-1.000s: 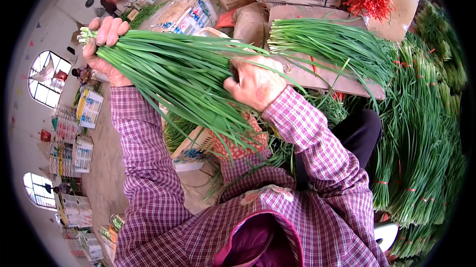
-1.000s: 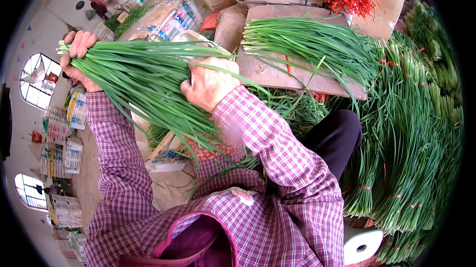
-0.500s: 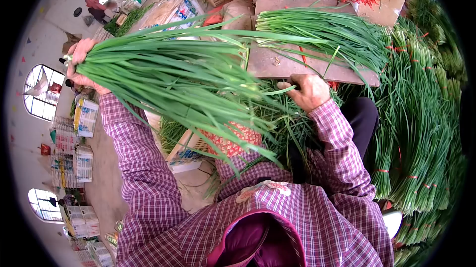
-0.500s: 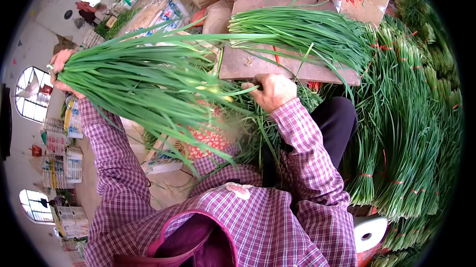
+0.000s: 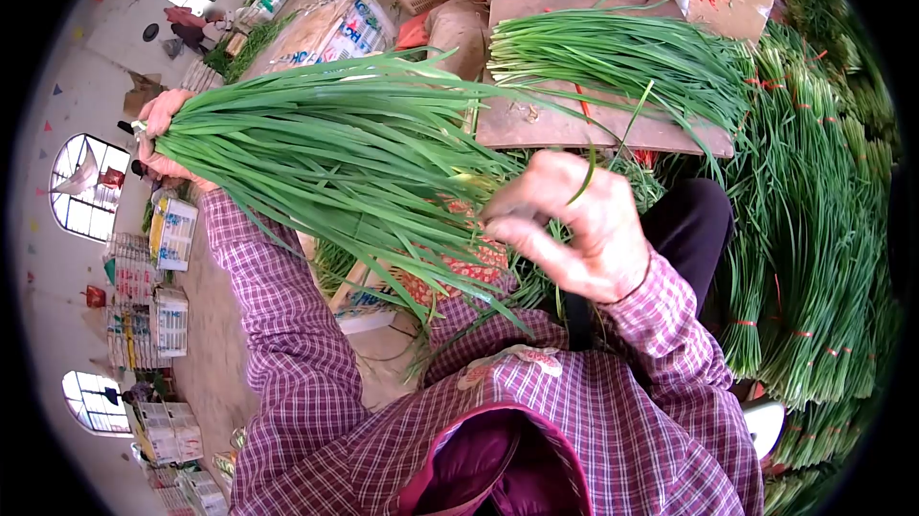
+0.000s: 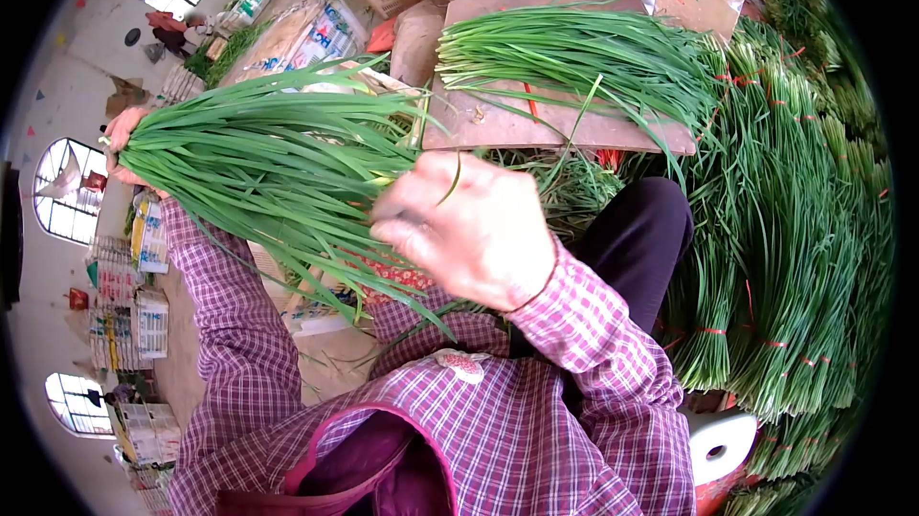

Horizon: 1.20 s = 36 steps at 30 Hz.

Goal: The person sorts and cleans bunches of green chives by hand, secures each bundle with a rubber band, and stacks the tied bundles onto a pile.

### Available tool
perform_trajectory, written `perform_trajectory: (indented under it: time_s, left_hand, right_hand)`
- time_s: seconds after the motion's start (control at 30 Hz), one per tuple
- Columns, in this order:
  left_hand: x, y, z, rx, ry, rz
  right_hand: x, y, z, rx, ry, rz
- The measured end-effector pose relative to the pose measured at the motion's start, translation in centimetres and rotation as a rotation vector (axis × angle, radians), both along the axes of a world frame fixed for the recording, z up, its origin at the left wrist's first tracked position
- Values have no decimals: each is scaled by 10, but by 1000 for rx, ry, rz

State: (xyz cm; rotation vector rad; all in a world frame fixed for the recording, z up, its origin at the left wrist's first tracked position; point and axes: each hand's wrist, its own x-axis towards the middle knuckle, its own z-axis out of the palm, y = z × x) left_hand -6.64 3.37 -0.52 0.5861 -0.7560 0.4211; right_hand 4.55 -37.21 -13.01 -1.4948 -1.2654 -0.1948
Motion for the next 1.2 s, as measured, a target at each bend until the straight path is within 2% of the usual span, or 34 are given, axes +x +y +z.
perform_trajectory:
  time_s: [0.1,0.2,0.33,0.4,0.63,0.73,0.8,0.9,1.07,1.1,1.2]
  left_hand:
    - [1,-10,-1,18,15,40]
    - [0,-4,-1,1,32,92]
    - [-2,3,-6,-66,63,128]
    - [-2,8,-9,30,25,13]
    - [-1,8,-14,1,4,59]
    - [0,5,-16,-6,-8,64]
    - [0,2,-16,-49,-1,-27]
    - [2,-4,-14,-179,4,84]
    - [2,-6,-14,-147,24,108]
    - [2,-7,-13,-131,24,126]
    - [3,-12,-14,-153,15,81]
  right_hand:
    - [-16,12,-3,-112,-116,-76]
    - [-18,30,-13,-73,-148,-181]
    - [-13,36,-17,-150,-141,-306]
    - [-10,35,-20,-186,-112,-295]
    - [-6,33,-20,-188,-53,-281]
    - [-8,34,-16,-148,-103,-201]
    - [-7,39,-15,-70,-78,-181]
    - [-2,45,-10,-69,-31,-249]
    - [11,60,-8,-181,0,-358]
    - [13,67,-10,-42,-12,-343]
    - [15,77,-11,-94,-4,-320]
